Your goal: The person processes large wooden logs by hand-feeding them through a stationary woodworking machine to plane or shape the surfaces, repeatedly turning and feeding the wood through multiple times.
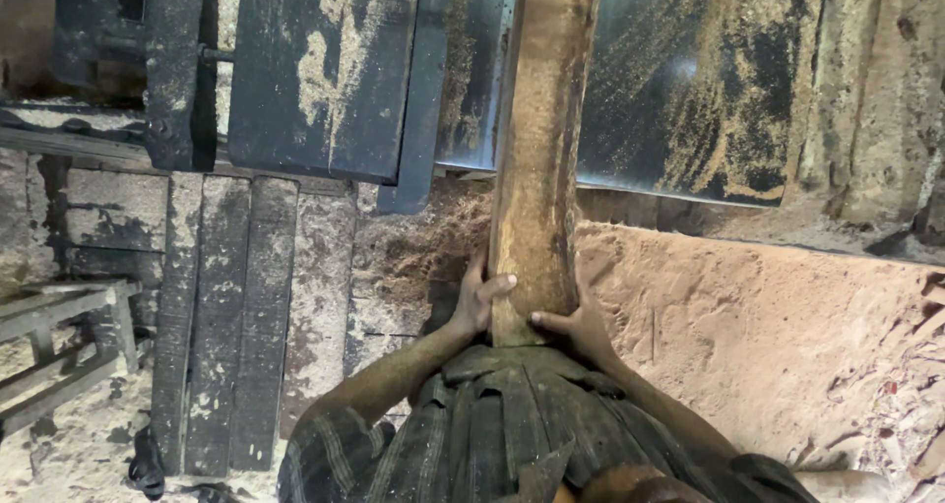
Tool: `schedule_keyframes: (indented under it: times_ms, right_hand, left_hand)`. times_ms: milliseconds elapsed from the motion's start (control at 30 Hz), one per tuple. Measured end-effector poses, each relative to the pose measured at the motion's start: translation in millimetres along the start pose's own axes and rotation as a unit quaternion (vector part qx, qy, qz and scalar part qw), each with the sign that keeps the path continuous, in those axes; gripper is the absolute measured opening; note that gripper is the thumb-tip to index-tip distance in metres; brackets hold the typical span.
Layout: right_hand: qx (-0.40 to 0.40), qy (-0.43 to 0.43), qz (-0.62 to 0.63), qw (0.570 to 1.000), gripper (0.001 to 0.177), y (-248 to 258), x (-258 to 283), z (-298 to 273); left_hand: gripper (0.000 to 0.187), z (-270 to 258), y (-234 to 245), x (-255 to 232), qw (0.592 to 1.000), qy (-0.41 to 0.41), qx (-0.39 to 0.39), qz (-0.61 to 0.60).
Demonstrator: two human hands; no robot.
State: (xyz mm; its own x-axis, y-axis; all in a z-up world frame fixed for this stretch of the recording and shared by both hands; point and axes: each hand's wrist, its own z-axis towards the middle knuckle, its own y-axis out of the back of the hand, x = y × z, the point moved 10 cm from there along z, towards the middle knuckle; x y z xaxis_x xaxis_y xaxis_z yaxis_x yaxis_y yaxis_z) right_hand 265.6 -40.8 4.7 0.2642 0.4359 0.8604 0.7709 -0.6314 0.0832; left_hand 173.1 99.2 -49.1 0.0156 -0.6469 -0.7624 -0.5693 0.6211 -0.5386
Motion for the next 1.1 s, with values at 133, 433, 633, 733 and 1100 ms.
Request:
schedule_keyframes:
  times_ms: [133,433,633,733,1100]
  right_hand:
    - [-0.013,-0.013,0.018,1.000,0.100,5.0,4.0,17.5]
    - [-0.048,0.093,-0.020,0.994,0.107,18.4,34.6,55.4]
    - [-0.079,0.093,-0.073,0.990,0.099,20.7,62.4,66.3]
    - [-0.078,0.127,-0.068,0.986,0.092,18.6,78.5,73.7]
    - [-0.106,0.157,-0.128,0.974,0.087,34.1,93.5,105.8]
  left_hand:
    - [0.098,16.9,9.3,-19.9,0.992,-0.022,-0.057,0.106]
    - [0.098,55.4,-9.3,-64.8,0.987,-0.086,-0.037,0.131]
    - [0.096,79.1,-7.5,-56.8,0.993,-0.036,-0.028,0.109]
    - [0.092,90.3,-8.5,-69.8,0.989,-0.108,-0.021,0.100]
    - [0.096,137.9,-3.6,-59.6,0.995,-0.092,-0.023,0.038]
